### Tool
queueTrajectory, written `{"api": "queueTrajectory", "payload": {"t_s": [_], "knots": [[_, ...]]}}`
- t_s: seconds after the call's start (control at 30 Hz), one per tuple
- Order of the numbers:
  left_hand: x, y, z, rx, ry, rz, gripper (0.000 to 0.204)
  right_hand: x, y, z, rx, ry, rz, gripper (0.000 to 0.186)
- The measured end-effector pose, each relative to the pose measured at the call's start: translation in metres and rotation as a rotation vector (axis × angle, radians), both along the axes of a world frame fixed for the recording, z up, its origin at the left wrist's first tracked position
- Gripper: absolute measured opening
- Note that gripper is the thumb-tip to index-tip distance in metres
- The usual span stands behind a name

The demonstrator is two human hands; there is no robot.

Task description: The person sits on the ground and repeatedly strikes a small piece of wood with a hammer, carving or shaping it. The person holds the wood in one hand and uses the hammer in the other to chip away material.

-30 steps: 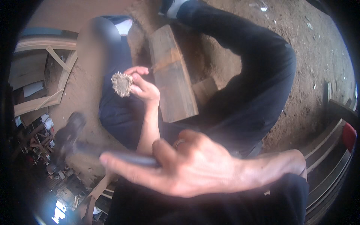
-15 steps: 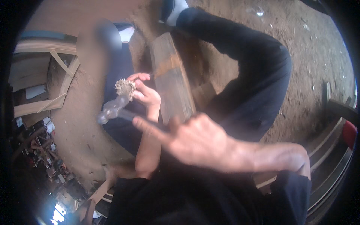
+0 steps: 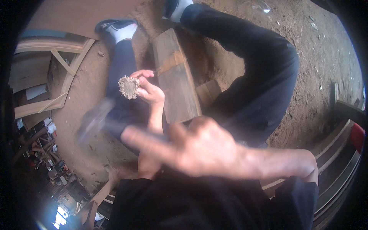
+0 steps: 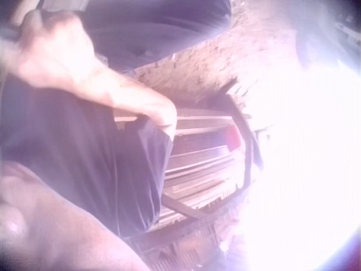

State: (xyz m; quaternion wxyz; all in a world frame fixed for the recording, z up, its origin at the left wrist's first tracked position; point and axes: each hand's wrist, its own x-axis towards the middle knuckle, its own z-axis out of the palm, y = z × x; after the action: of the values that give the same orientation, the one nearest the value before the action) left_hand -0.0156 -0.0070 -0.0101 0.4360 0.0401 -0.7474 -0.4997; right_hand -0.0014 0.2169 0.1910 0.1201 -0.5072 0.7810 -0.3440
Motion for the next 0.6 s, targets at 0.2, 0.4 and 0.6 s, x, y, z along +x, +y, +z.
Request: {"api": "queueTrajectory", "payload": {"t_s": [0.2,0.4,0.6], "knots": [[-0.001,-0.005,-0.001,-0.059,-0.085,0.025,0.030,-0.006,0.002,0.013,-0.046,0.093,0.038,0.078],[0.008,-0.005,-0.006,0.113,-0.055,-0.012,0.028,-0.009,-0.002,-0.013,0.100,-0.142,-0.004,0.092],[0.004,0.002,0.004,-0.078,-0.060,0.015,0.030,-0.001,0.007,-0.016,-0.080,0.190,-0.035,0.082]]}}
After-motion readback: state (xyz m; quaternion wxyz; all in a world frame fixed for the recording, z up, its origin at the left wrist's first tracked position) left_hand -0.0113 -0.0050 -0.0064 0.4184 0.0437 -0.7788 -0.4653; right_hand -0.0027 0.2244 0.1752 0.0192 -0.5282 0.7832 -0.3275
